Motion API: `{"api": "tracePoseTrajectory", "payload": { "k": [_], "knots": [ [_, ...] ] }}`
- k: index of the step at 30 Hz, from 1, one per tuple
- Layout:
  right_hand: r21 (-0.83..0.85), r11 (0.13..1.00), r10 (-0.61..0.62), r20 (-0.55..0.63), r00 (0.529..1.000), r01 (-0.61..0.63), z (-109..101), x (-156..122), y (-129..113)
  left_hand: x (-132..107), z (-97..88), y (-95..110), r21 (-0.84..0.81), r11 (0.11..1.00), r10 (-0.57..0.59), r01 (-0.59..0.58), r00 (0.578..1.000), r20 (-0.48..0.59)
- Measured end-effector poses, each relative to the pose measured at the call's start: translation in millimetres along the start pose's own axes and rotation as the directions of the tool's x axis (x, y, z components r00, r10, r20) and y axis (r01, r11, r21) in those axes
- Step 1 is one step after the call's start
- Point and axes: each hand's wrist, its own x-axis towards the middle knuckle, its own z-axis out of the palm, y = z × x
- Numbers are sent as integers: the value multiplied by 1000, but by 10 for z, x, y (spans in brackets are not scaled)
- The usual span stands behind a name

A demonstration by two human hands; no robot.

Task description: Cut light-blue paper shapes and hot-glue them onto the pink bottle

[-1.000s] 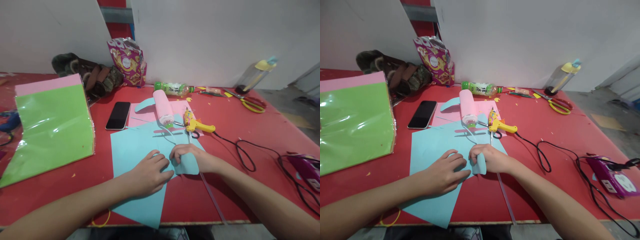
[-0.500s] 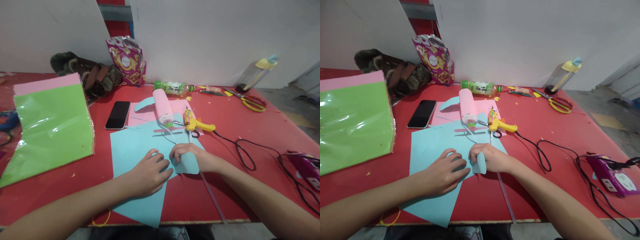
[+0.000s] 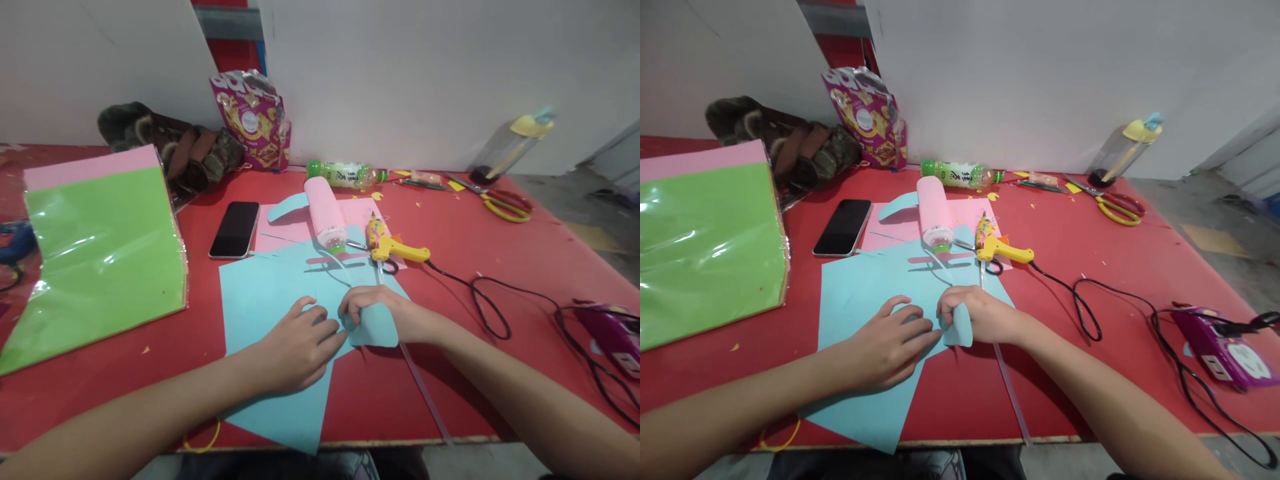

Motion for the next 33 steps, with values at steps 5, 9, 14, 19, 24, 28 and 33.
{"api": "tracePoseTrajectory", "payload": {
  "k": [5, 9, 14, 19, 24, 28, 33],
  "knots": [
    [1, 1000, 7, 1, 1000, -7, -3, 3, -3, -7, 6, -10, -13, 1000, 14, -14, 1000, 0],
    [2, 1000, 3, -6, 1000, -3, -3, -1, -8, -14, 26, -16, -31, 1000, 2, -3, 1000, -24],
    [-6, 1000, 15, -27, 1000, -16, 1, -10, 7, -2, 40, -10, -31, 999, 8, -10, 999, -36],
    [-19, 1000, 24, -17, 1000, -24, -2, -10, 11, -4, 46, -16, -61, 998, -17, 15, 999, -36],
    [-1, 1000, 27, -28, 999, -27, 8, -1, 18, 13, 64, -27, -77, 996, -38, 33, 997, -65],
    [-3, 1000, 21, -28, 999, -21, 12, -4, 22, 20, 75, -38, -75, 996, -42, 39, 998, -43],
    [1, 1000, 27, -32, 999, -27, 6, -10, 15, 12, 96, -48, -87, 995, -51, 45, 997, -63]
  ]
}}
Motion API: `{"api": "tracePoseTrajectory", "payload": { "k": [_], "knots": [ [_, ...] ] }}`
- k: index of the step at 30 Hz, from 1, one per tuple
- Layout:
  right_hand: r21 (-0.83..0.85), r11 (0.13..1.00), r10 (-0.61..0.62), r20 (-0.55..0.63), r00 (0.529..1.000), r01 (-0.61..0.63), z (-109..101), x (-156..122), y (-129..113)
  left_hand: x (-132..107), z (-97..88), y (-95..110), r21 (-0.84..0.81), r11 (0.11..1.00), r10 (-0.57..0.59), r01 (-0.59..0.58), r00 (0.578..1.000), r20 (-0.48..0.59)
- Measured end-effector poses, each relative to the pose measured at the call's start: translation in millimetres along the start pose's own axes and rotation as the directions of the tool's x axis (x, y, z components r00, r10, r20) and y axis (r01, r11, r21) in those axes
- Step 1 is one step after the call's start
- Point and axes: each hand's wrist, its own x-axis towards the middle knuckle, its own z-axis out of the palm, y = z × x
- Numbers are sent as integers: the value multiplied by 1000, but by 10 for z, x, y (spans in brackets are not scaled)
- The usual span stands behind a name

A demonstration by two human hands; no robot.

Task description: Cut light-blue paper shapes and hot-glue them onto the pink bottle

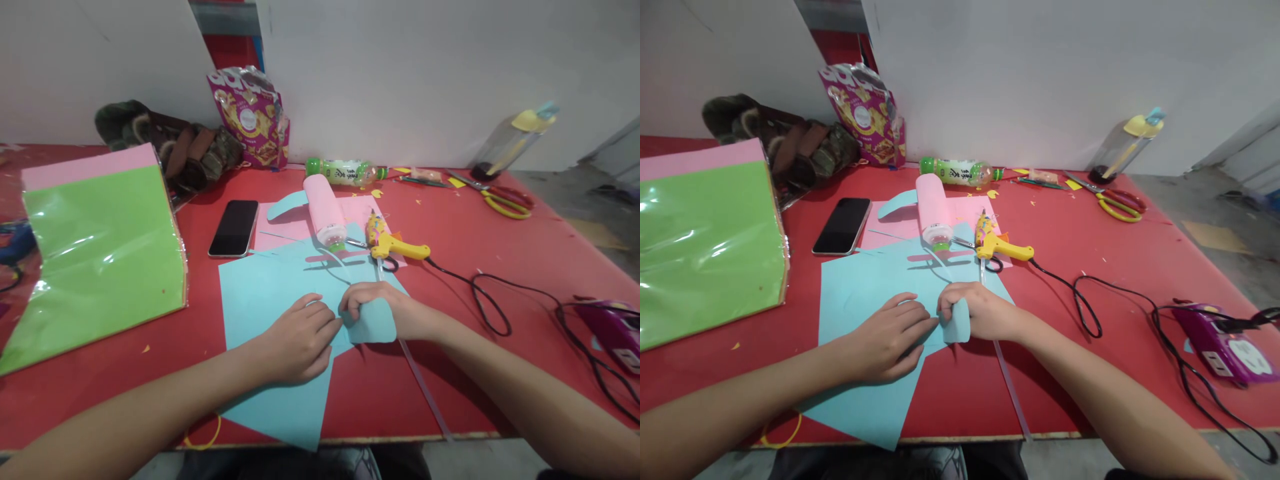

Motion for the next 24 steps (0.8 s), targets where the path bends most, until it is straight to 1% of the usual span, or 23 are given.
{"api": "tracePoseTrajectory", "payload": {
  "k": [5, 11, 15, 19, 21, 22, 24],
  "knots": [
    [4, 1000, -2, -4, 1000, 2, 7, -5, 3, -3, 3, 11, 0, 1000, -8, 8, 1000, 5],
    [10, 1000, -13, -7, 1000, 13, 12, -14, 5, 10, 8, 9, -38, 999, -30, 29, 999, -37],
    [11, 1000, -11, -5, 1000, 11, 10, -10, 9, 29, 13, 18, -30, 999, -37, 37, 999, -7],
    [13, 1000, -2, -7, 1000, 2, 11, -8, -11, 9, -17, 31, -72, 996, -47, 45, 999, -23],
    [17, 1000, 8, -11, 1000, -8, 0, -12, -31, -11, -46, 14, -104, 993, -58, 51, 996, -72],
    [22, 1000, 16, -14, 1000, -16, -9, -16, -41, -20, -61, -2, -115, 992, -70, 57, 991, -115],
    [56, 998, 39, -22, 999, -38, -31, -27, -50, -37, -94, -46, -124, 989, -111, 83, 964, -240]
  ]
}}
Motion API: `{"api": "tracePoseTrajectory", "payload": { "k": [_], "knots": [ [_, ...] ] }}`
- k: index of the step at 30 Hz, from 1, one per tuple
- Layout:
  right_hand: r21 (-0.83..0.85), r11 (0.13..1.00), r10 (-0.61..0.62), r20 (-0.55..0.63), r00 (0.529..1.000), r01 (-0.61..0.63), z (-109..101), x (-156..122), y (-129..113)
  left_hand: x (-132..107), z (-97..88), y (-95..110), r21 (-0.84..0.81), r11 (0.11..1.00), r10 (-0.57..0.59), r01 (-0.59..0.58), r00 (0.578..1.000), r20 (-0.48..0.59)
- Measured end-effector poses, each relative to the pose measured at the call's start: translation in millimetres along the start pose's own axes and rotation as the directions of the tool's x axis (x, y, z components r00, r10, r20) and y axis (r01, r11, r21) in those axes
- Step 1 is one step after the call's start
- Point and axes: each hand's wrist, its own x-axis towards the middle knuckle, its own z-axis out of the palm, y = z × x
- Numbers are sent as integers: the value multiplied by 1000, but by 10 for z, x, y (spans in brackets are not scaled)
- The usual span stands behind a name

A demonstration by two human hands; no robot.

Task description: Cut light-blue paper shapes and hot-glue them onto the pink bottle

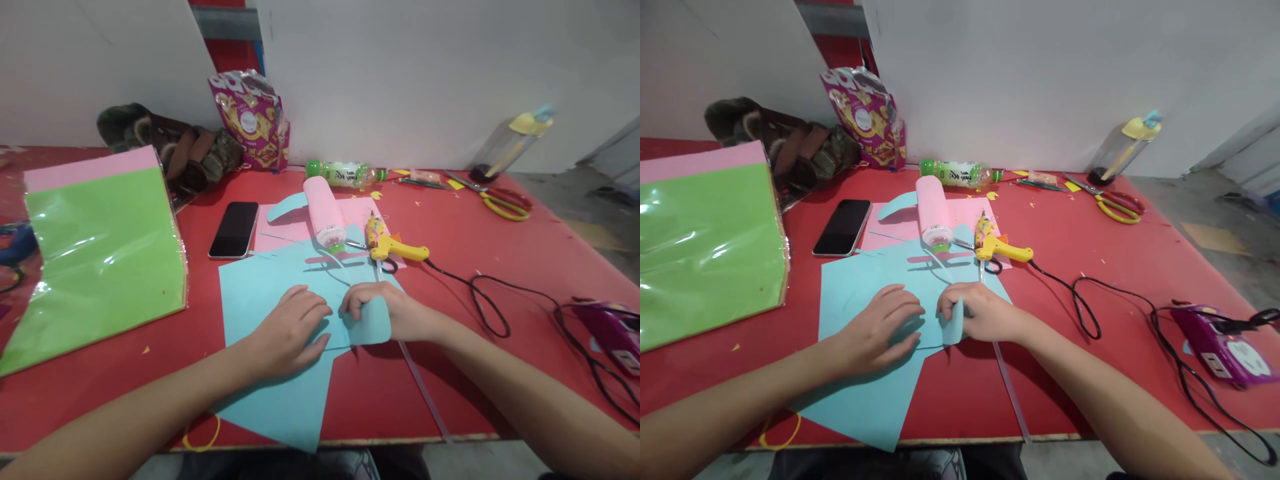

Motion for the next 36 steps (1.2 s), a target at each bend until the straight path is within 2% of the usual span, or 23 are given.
{"api": "tracePoseTrajectory", "payload": {
  "k": [2, 4, 6, 7, 9, 11, 13, 15, 16, 18, 20, 21, 24, 26, 28, 32, 36],
  "knots": [
    [77, 997, 26, -29, 999, -24, -17, -14, 9, -4, -39, -41, -9, 1000, -18, 17, 988, -154],
    [194, 980, 63, -90, 994, -44, -21, -26, 33, -22, -73, -68, -29, 999, 13, -22, 956, -292],
    [333, 942, 116, -182, 976, -49, -13, -28, 53, -63, -97, -76, -37, 995, 68, -87, 930, -362],
    [404, 914, 141, -228, 963, -38, -7, -25, 55, -90, -102, -75, -46, 993, 86, -110, 930, -356],
    [501, 865, 199, -284, 938, -32, 2, -14, 37, -144, -99, -65, -97, 989, 76, -107, 958, -278],
    [505, 860, 259, -321, 911, -66, 1, -1, -1, -174, -85, -50, -167, 985, -54, 29, 988, -147],
    [481, 871, 286, -339, 896, -96, -4, 6, -39, -161, -71, -28, -283, 944, -187, 166, 981, -47],
    [454, 883, 294, -333, 896, -121, -4, 4, -61, -110, -66, -1, -456, 828, -335, 326, 940, 63],
    [440, 887, 298, -320, 899, -137, 1, 2, -66, -78, -64, 13, -561, 720, -396, 409, 906, 152],
    [403, 897, 312, -282, 907, -184, 25, -6, -70, -20, -55, 36, -758, 428, -467, 492, 839, 280],
    [336, 913, 326, -258, 909, -232, 62, -14, -74, 17, -32, 50, -860, 172, -520, 481, 786, 335],
    [286, 925, 325, -254, 911, -250, 84, -17, -78, 28, -16, 54, -882, 88, -543, 464, 764, 348],
    [110, 958, 283, -231, 931, -265, 143, -19, -91, 48, 25, 59, -901, -47, -568, 432, 730, 380],
    [3, 968, 247, -212, 946, -252, 169, -18, -96, 60, 33, 62, -905, -77, -579, 419, 720, 383],
    [-86, 965, 227, -193, 955, -247, 184, -16, -97, 70, 27, 62, -910, -64, -596, 410, 715, 364],
    [-186, 955, 198, -189, 962, -233, 201, -13, -117, 63, 13, 43, -912, 25, -624, 409, 720, 305],
    [-179, 967, 144, -212, 967, -183, 183, -15, -159, 48, 17, -5, -867, 149, -700, 475, 670, 247]
  ]
}}
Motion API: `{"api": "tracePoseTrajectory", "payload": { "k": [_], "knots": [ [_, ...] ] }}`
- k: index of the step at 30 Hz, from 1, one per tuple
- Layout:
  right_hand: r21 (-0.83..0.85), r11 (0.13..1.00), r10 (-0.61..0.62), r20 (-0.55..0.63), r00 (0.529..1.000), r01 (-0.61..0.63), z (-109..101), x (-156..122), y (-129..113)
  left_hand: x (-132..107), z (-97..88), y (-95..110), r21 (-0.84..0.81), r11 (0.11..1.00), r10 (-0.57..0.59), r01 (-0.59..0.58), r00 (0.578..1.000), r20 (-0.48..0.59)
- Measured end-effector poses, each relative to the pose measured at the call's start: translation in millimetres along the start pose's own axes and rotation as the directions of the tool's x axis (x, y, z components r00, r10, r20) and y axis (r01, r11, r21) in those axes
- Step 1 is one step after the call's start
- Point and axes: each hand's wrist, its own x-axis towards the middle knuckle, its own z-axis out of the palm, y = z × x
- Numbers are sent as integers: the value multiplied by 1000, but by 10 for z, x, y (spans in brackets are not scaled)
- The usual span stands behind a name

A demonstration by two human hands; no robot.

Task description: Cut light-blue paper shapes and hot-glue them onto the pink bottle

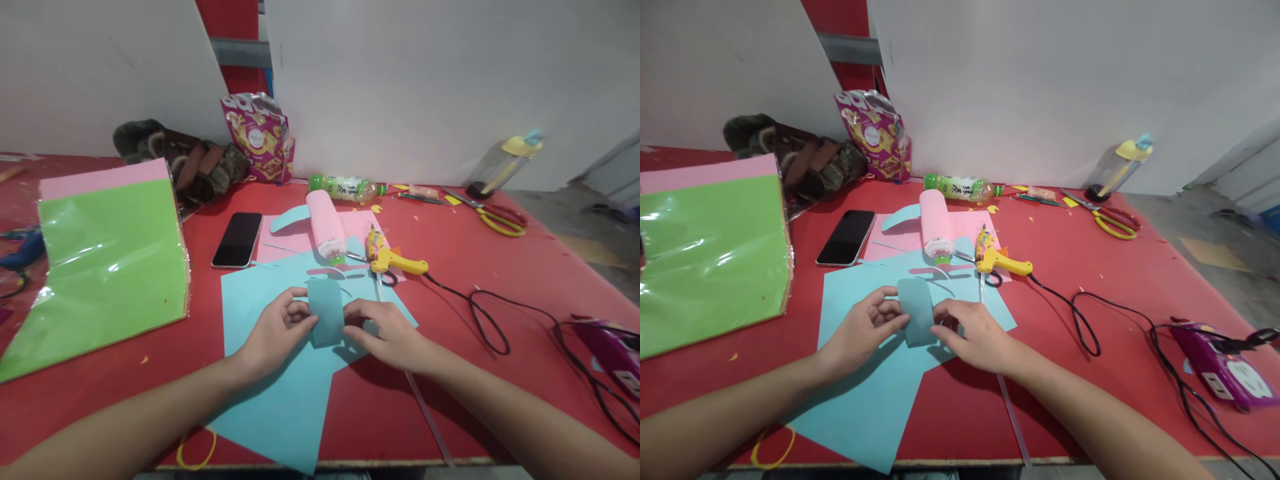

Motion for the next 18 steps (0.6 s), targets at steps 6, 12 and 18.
{"api": "tracePoseTrajectory", "payload": {
  "k": [6, 12, 18],
  "knots": [
    [-315, 949, -73, -303, 950, -28, -198, 53, 249, 42, -43, 6, 121, 993, 9, 6, 993, -117],
    [-613, 673, 104, -476, 873, -414, -423, 108, 759, 59, -45, 2, 147, 989, -3, 16, 996, -91],
    [-598, 704, 123, -428, 895, -383, -465, 90, 992, 79, -73, -34, 152, 988, -2, 16, 996, -90]
  ]
}}
